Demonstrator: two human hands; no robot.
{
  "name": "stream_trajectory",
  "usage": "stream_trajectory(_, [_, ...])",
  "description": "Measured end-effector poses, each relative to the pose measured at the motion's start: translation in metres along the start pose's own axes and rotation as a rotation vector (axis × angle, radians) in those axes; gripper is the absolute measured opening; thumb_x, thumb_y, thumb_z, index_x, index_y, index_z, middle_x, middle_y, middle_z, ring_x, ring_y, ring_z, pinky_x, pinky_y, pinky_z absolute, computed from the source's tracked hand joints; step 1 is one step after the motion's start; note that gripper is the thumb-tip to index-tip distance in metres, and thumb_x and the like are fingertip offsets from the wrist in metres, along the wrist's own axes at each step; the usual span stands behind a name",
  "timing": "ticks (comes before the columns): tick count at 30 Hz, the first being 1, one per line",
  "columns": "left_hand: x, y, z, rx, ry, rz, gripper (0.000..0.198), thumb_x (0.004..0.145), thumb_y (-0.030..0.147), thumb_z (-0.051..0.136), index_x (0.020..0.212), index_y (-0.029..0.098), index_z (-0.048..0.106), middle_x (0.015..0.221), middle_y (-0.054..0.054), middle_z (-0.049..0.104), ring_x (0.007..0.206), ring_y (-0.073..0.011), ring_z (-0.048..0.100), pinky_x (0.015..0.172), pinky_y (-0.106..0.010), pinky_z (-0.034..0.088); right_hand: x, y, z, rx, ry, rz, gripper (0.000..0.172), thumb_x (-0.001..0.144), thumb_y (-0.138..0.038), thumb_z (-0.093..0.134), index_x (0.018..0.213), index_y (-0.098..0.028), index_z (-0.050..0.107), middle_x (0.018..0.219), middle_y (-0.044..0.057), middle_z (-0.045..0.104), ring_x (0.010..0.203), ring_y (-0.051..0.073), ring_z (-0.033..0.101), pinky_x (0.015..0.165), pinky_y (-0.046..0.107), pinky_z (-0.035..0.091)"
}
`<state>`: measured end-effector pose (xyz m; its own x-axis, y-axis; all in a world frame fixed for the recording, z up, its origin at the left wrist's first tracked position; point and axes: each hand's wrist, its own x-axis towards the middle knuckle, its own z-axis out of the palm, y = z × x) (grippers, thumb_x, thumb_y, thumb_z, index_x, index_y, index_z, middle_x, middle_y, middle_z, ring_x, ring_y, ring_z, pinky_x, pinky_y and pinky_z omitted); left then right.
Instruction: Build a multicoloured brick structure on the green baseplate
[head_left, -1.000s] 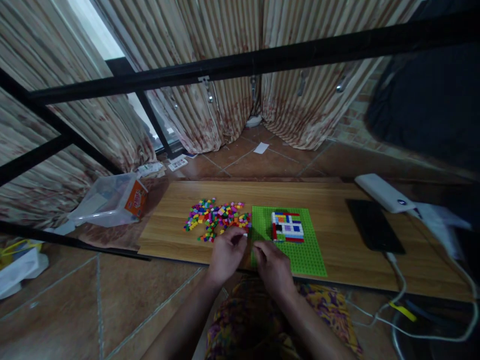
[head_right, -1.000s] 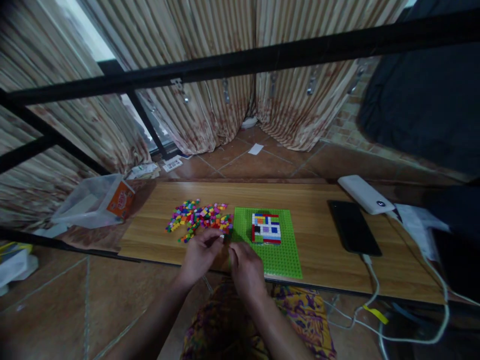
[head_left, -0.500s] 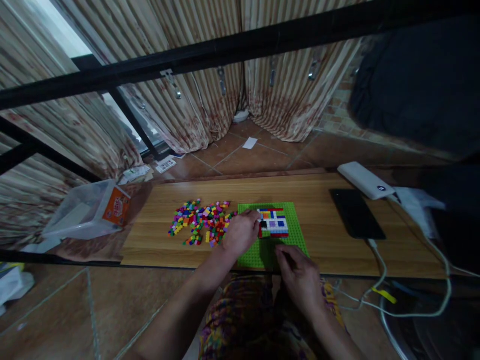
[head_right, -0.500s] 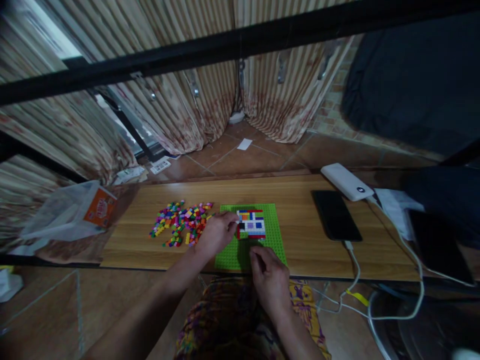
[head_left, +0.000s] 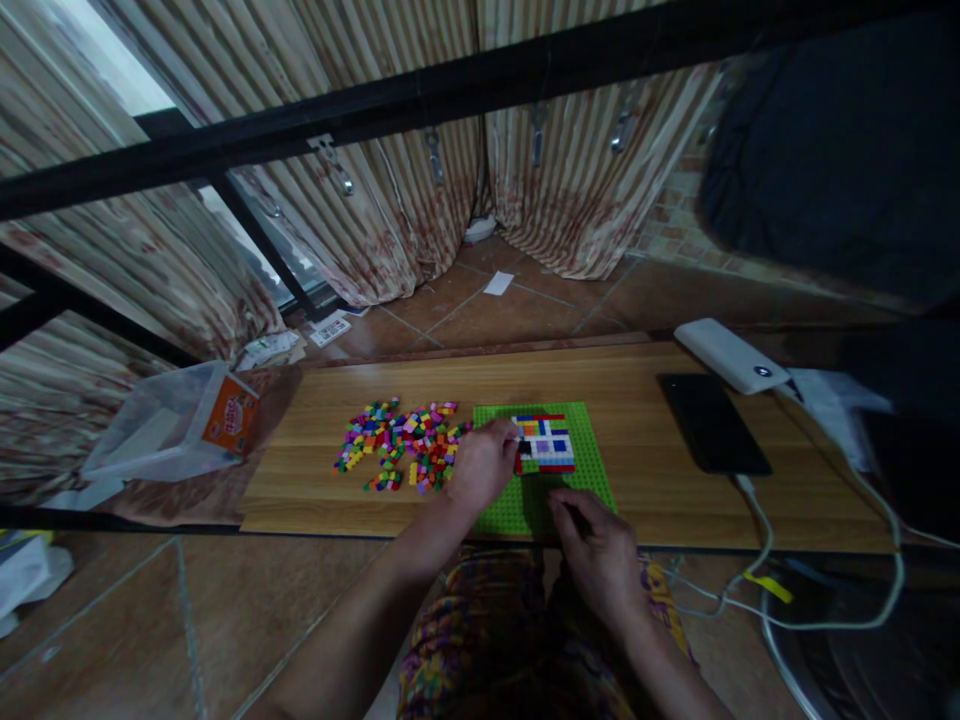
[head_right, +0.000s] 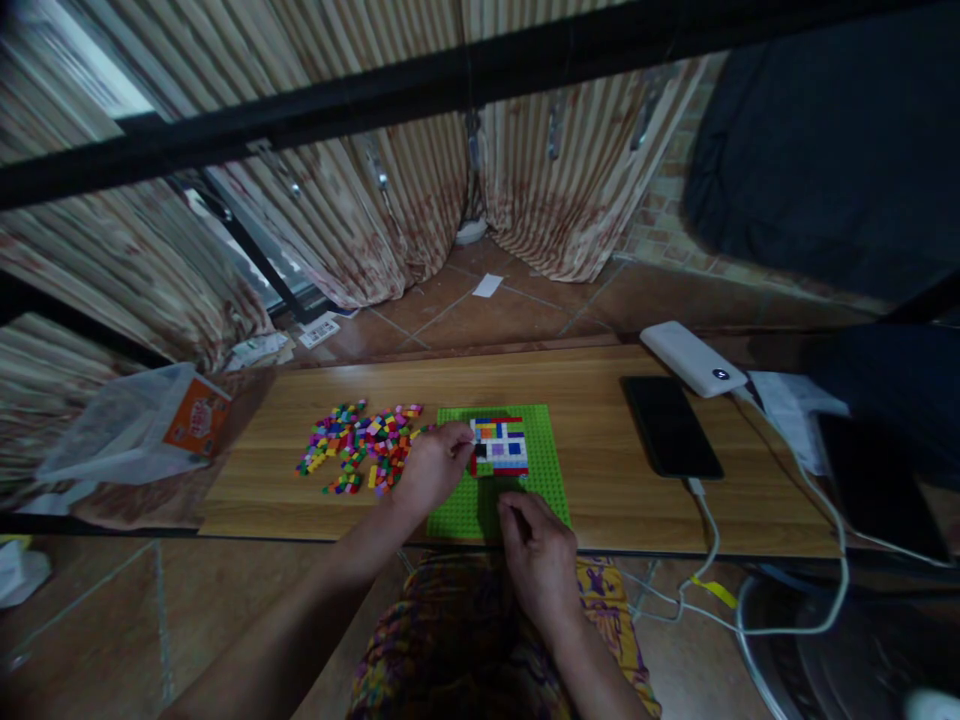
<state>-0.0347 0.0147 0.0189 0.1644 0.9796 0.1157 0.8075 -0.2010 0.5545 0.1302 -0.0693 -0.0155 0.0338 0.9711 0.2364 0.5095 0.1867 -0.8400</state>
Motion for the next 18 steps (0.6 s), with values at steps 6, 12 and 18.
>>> stream_trajectory(6, [-0.003,-0.003,0.012,-0.206,0.106,-0.135,0.012,0.084,0.014,0.055,0.083,0.020,0.065,0.083,-0.002,0.072,0.079,-0.0136,0.066,0.073,-0.023,0.049,-0.003,0.003,0.000,-0.001,-0.007,0.041,0.023,0.091,-0.036,0.051,0.092,-0.022,0.069,0.092,0.006,0.073,0.084,0.020,0.069,0.074,0.030,0.054])
stream_trajectory(12, [-0.008,-0.001,0.015,-0.244,0.151,-0.147,0.016,0.083,0.013,0.053,0.089,0.021,0.066,0.086,-0.002,0.073,0.080,-0.0137,0.067,0.074,-0.024,0.050,-0.005,0.007,0.000,0.009,-0.019,0.063,0.024,0.091,-0.037,0.051,0.093,-0.022,0.069,0.092,0.005,0.073,0.085,0.020,0.069,0.074,0.030,0.053])
stream_trajectory(18, [-0.017,0.010,0.016,-0.214,0.212,-0.226,0.018,0.084,0.015,0.052,0.093,0.021,0.067,0.089,-0.003,0.073,0.079,-0.0151,0.068,0.075,-0.026,0.051,-0.005,0.008,0.000,0.015,-0.044,0.090,0.024,0.091,-0.038,0.052,0.093,-0.022,0.069,0.092,0.005,0.073,0.084,0.020,0.069,0.075,0.030,0.052])
